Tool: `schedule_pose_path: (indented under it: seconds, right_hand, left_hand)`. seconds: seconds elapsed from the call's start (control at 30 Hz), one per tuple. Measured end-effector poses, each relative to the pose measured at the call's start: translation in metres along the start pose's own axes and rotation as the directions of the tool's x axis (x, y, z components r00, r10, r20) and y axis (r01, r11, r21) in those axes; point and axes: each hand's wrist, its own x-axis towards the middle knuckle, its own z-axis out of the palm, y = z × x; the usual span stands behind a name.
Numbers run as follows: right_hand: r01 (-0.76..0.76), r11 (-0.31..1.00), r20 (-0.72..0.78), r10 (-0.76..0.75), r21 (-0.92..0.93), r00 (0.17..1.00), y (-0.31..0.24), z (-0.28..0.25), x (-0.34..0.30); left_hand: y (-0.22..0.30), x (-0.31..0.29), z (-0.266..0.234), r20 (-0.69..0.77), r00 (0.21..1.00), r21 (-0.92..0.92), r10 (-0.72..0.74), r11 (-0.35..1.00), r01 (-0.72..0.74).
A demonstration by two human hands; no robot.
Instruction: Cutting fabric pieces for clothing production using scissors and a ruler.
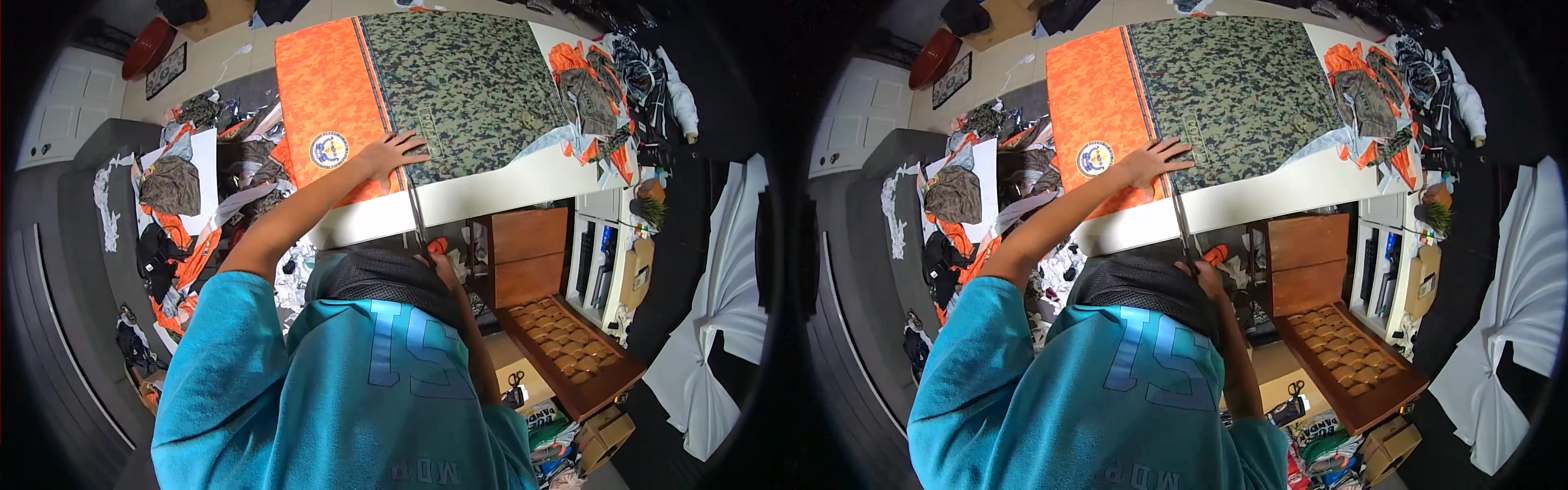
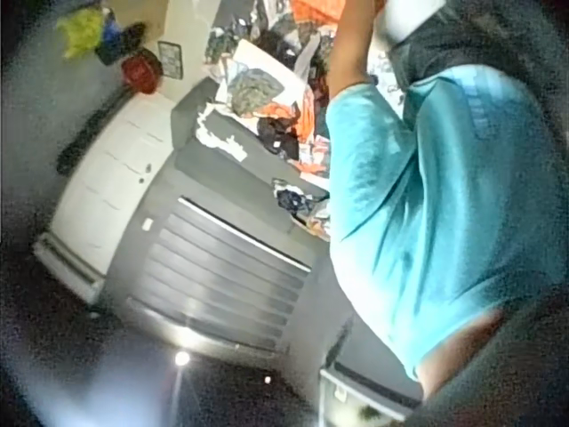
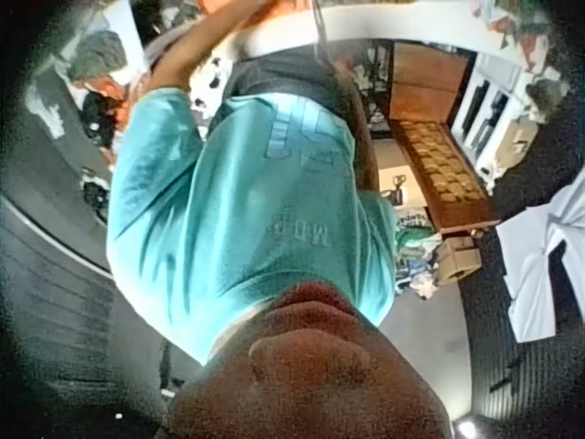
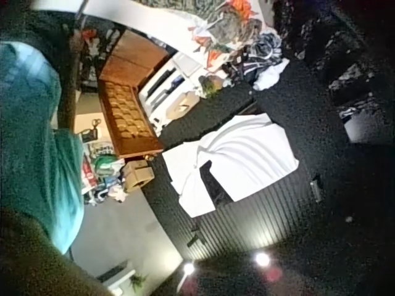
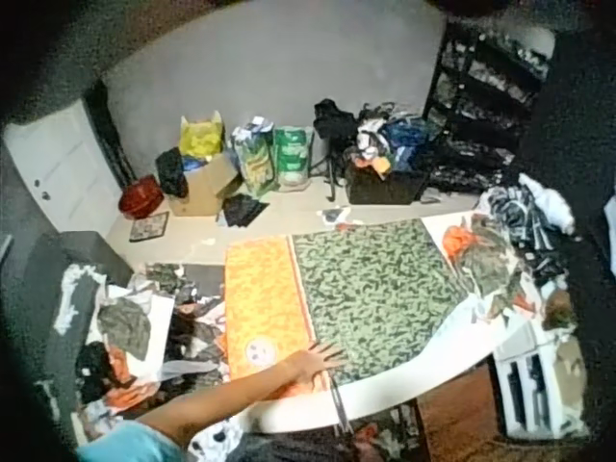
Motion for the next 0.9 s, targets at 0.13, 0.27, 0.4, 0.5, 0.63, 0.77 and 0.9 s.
schedule_pose_path:
  seconds: [0.13,0.27,0.4,0.5,0.63,0.77,0.9]
  right_hand:
    - [0.104,0.992,-0.010,-0.104,0.073,0.995,-0.021,-0.017,-0.021]
    - [0.084,0.987,0.020,-0.088,0.138,0.996,-0.042,-0.031,-0.028]
    - [-0.010,0.990,0.123,-0.008,0.139,0.992,-0.030,-0.057,-0.029]
    - [-0.086,0.993,0.208,0.068,0.080,0.976,-0.018,-0.078,-0.027]
    - [-0.160,0.977,0.469,0.076,0.143,0.880,-0.041,-0.086,-0.018]
    - [-0.189,0.974,0.512,0.101,0.123,0.853,-0.060,-0.087,-0.012]
    - [-0.217,0.969,0.457,0.142,0.117,0.878,-0.083,-0.058,-0.004]
  left_hand:
    - [0.027,-0.018,0.005,-0.072,0.965,-0.126,-0.253,0.962,0.242]
    - [0.052,-0.041,0.043,-0.119,0.902,-0.209,-0.414,0.899,0.385]
    - [0.089,-0.051,0.067,-0.185,0.825,-0.291,-0.534,0.831,0.473]
    - [0.126,-0.042,0.059,-0.311,0.759,-0.367,-0.572,0.809,0.460]
    - [0.156,-0.032,0.051,-0.321,0.679,-0.418,-0.660,0.742,0.523]
    - [0.176,-0.010,0.056,-0.359,0.647,-0.325,-0.673,0.740,0.589]
    - [0.181,-0.023,0.080,-0.391,0.660,-0.185,-0.641,0.758,0.626]
